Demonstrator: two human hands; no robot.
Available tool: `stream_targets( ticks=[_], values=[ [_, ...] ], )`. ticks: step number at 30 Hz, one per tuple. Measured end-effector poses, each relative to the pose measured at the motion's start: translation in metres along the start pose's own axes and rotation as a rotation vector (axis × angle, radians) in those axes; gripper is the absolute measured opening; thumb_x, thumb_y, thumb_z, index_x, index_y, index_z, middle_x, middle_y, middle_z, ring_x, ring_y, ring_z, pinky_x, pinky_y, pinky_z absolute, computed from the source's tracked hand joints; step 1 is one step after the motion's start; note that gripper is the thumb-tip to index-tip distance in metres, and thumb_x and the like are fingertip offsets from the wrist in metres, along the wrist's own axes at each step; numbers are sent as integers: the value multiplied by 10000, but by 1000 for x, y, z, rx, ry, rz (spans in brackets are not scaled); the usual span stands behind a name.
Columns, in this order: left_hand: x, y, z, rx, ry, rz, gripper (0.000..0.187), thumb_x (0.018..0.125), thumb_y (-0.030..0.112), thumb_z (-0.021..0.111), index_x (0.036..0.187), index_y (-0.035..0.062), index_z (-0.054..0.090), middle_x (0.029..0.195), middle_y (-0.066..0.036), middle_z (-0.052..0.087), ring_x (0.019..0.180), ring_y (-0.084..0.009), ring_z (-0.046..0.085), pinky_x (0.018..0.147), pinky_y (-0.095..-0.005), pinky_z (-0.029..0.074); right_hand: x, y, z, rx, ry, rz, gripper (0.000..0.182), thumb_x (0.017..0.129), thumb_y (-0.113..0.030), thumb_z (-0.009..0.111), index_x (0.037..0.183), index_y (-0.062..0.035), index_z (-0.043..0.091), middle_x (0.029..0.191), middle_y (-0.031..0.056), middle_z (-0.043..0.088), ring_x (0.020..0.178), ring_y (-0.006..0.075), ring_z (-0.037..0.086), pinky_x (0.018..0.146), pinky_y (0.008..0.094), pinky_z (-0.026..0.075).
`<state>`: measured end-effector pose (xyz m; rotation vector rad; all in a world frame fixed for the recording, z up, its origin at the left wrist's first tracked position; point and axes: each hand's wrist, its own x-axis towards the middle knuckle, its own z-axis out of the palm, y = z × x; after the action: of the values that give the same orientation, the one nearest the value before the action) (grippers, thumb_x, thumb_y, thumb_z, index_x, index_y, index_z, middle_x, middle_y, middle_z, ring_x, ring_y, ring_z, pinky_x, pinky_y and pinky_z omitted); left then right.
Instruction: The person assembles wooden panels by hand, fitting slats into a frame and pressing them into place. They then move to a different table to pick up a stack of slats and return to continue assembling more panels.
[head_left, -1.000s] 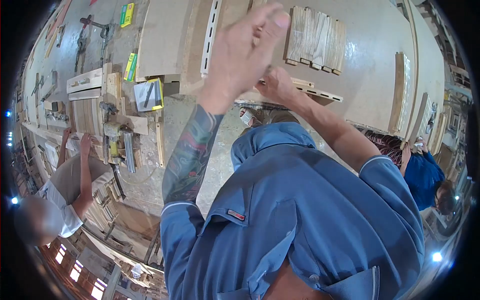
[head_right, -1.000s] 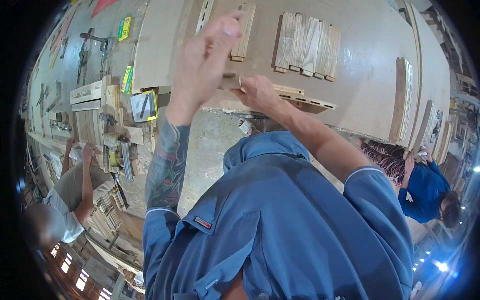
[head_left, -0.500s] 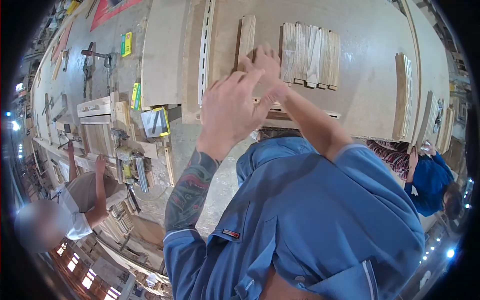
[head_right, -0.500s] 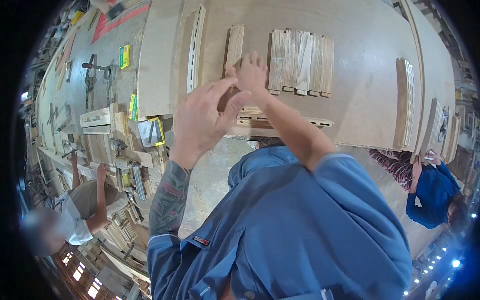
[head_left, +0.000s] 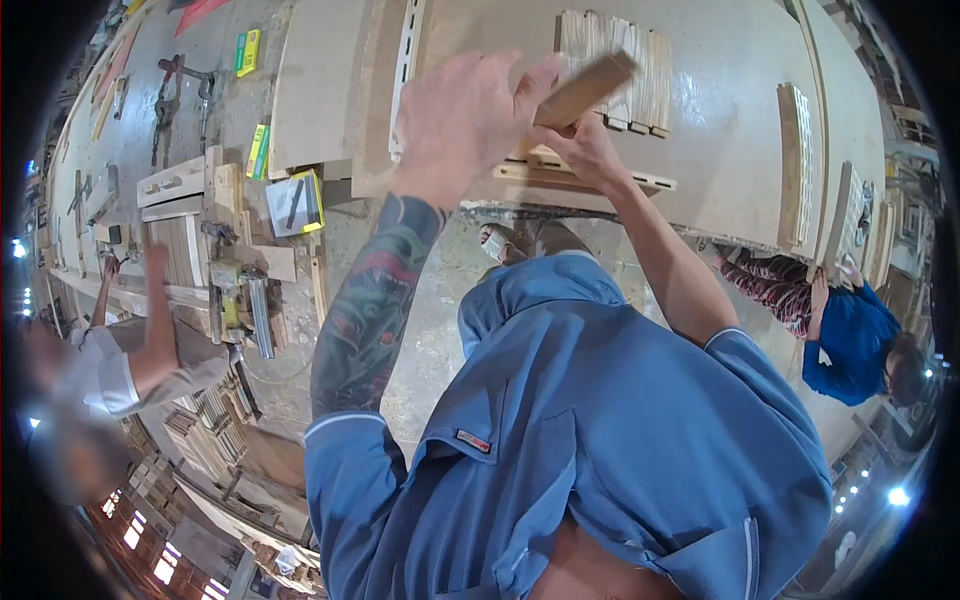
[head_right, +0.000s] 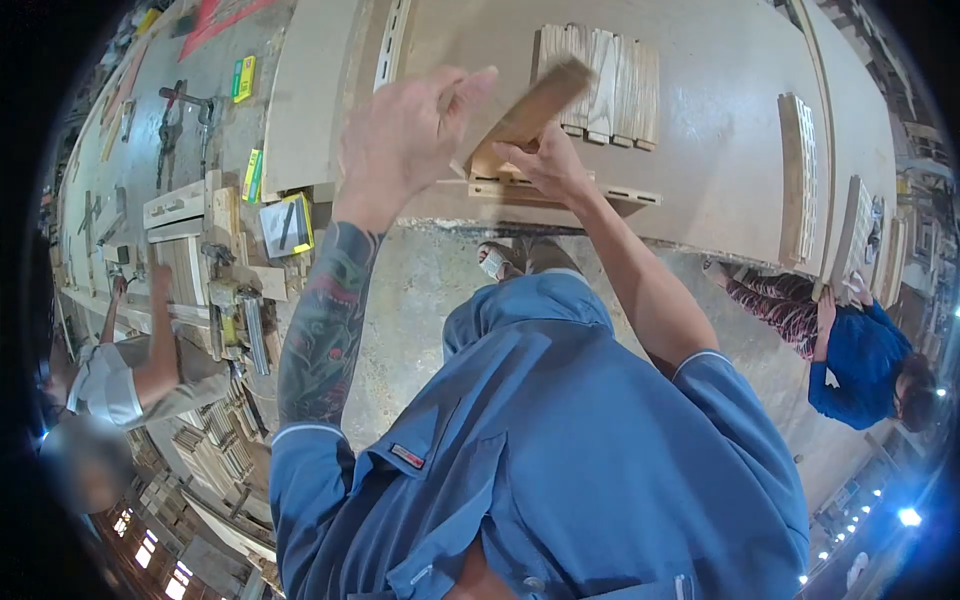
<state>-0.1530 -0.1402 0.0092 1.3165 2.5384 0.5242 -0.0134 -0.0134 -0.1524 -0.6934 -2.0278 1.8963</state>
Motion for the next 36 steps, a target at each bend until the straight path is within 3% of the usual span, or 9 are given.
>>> stream_targets(
  ticks=[8, 11, 14, 19, 22, 24, 29, 34, 36],
  values=[
    [-1, 2, -5, -14, -23, -36, 624, 966, 672, 390, 1105, 162, 723, 906, -142, 718, 898, -371, 677, 764, -487, 522, -21, -23, -9, -356, -203, -100, 222, 857, -65, 729, 1069, -3, 704, 1025, 118, 740, 931, 195, 706, 804, 330, 553],
    [1, -3, 2, -58, 15, -29, 619, 965, 664, 405, 1099, 150, 724, 902, -144, 717, 892, -374, 676, 760, -472, 522, -26, -2, 4, -576, -128, -370, 236, 851, -139, 727, 1084, -104, 713, 871, 140, 725, 786, 330, 703, 690, 409, 554],
    [4, 0, 5, -91, 86, 48, 617, 963, 645, 438, 1087, 113, 723, 895, -155, 715, 881, -375, 675, 747, -459, 519, -31, -33, 13, -776, -182, -154, 220, 848, -166, 725, 1060, -109, 699, 837, 152, 704, 776, 375, 668, 654, 455, 541],
    [7, 32, 12, -93, 156, 272, 602, 956, 605, 498, 1050, 54, 721, 893, -171, 710, 852, -362, 678, 718, -448, 515, -32, 4, 13, -550, -56, -461, 286, 774, -111, 747, 1050, -125, 673, 782, 156, 675, 718, 403, 648, 626, 498, 512],
    [7, 41, 9, 108, -102, 178, 571, 947, 586, 529, 1036, 56, 724, 914, -165, 712, 852, -346, 679, 715, -438, 520, -28, 16, -2, -680, -217, -314, 327, 766, -121, 746, 1083, -121, 669, 788, 183, 671, 729, 401, 651, 656, 496, 517],
    [7, 39, 11, 82, -14, 217, 554, 942, 575, 542, 1013, 57, 727, 917, -163, 709, 850, -335, 679, 705, -429, 522, -2, 18, -26, -582, -340, -152, 350, 805, -186, 712, 1145, -125, 653, 1019, 202, 679, 977, 420, 635, 792, 531, 503],
    [5, 39, 16, 26, 11, 204, 550, 942, 571, 545, 1037, 63, 735, 949, -167, 715, 865, -350, 679, 718, -435, 527, 73, 85, -4, -1138, 232, -33, 580, 910, -285, 585, 1451, -161, 418, 1544, 219, 328, 1448, 477, 227, 1119, 618, 281],
    [4, 45, 9, 21, -70, 134, 598, 932, 602, 540, 1078, 53, 728, 978, -176, 722, 900, -368, 686, 755, -432, 539, 70, 61, 34, -1072, 105, -123, 643, 951, -279, 535, 1522, -103, 297, 1500, 275, 361, 1416, 436, 332, 1114, 561, 326],
    [2, 46, 8, 4, -55, 110, 658, 926, 648, 506, 1086, 49, 724, 965, -184, 721, 918, -376, 687, 772, -437, 541, 67, 52, 20, -988, 76, 235, 627, 938, -264, 561, 1487, -78, 323, 1436, 242, 443, 1343, 418, 415, 1046, 567, 374]
  ],
)
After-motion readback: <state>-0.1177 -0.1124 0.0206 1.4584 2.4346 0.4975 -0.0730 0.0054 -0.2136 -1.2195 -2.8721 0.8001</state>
